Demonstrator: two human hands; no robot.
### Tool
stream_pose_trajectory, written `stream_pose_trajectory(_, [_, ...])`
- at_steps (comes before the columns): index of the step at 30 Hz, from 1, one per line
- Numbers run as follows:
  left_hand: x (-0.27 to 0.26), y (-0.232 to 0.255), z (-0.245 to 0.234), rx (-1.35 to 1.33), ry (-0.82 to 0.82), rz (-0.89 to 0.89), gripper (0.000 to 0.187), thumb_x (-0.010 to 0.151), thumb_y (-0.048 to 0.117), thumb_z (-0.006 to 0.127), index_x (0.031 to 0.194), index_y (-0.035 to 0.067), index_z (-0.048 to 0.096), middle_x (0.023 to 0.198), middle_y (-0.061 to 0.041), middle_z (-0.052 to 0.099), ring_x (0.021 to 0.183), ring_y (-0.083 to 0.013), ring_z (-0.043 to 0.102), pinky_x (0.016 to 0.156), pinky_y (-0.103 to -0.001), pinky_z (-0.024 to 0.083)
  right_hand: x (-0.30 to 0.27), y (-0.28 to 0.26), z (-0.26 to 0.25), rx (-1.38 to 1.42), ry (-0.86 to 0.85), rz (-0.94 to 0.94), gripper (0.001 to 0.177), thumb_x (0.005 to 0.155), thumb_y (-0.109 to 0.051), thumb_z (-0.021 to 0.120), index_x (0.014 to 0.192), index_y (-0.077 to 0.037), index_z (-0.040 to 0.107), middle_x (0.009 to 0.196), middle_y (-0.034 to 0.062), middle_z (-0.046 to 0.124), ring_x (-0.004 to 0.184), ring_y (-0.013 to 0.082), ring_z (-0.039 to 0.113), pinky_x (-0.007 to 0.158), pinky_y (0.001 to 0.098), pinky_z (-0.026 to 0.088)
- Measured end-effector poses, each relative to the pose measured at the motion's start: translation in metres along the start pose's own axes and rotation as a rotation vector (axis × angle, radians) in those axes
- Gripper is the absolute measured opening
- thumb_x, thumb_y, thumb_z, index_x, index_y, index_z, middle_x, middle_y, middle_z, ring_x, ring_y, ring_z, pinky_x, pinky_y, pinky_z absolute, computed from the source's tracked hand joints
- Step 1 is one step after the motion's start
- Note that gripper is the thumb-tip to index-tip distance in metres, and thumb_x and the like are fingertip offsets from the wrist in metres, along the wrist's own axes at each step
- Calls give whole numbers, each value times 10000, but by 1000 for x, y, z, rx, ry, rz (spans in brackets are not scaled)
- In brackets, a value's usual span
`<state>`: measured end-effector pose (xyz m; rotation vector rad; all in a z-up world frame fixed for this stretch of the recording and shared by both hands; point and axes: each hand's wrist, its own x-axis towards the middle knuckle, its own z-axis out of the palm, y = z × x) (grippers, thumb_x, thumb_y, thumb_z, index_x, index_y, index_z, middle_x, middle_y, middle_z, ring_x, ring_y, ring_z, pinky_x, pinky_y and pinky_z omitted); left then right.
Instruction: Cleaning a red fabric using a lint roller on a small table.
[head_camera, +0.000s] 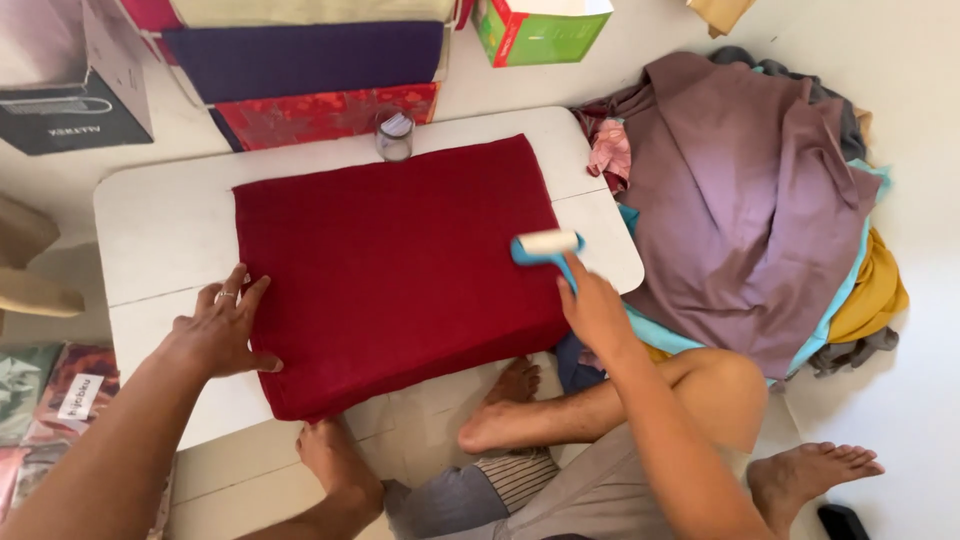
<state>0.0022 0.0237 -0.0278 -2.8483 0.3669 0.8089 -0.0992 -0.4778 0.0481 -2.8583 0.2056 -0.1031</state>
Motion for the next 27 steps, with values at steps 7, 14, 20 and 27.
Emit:
stream_pose_trajectory(7, [-5,10,-12,-35,-48,-27,1465,540,632,1044,1638,282,138,1763,-49,32,1548,-342,200,1009,-564,574,-97,-8,-44,44,-129,121,512,960,-263,553,1451,-119,542,1074,144,758,939,393,710,771,483,540])
stream_pose_trajectory(14, [-12,13,-17,-57,0,-21,1312,601,532,998,1643,250,251,1727,-118,216,1531,-381,315,967,-647,576,-80,-29,-24,-192,-305,7,520,988,-439,473,1489,-311,516,1117,154,724,992,400,725,834,543,588])
stream_pose_trajectory(20, [-18,14,-26,-99,-11,-23,1305,610,493,1006,1642,256,244,1726,-116,207,1536,-384,294,993,-646,556,12,-55,15,-196,-226,9,518,1025,-373,447,1482,-141,521,1079,241,706,955,496,721,830,616,570])
stream_pose_trajectory(27, [-16,11,-29,-112,-61,-47,1356,583,524,1025,1644,288,214,1740,-70,151,1550,-350,267,1005,-653,551,162,-50,64,-120,-70,-76,476,1016,-293,528,1452,-106,556,1012,258,720,954,473,729,781,577,594])
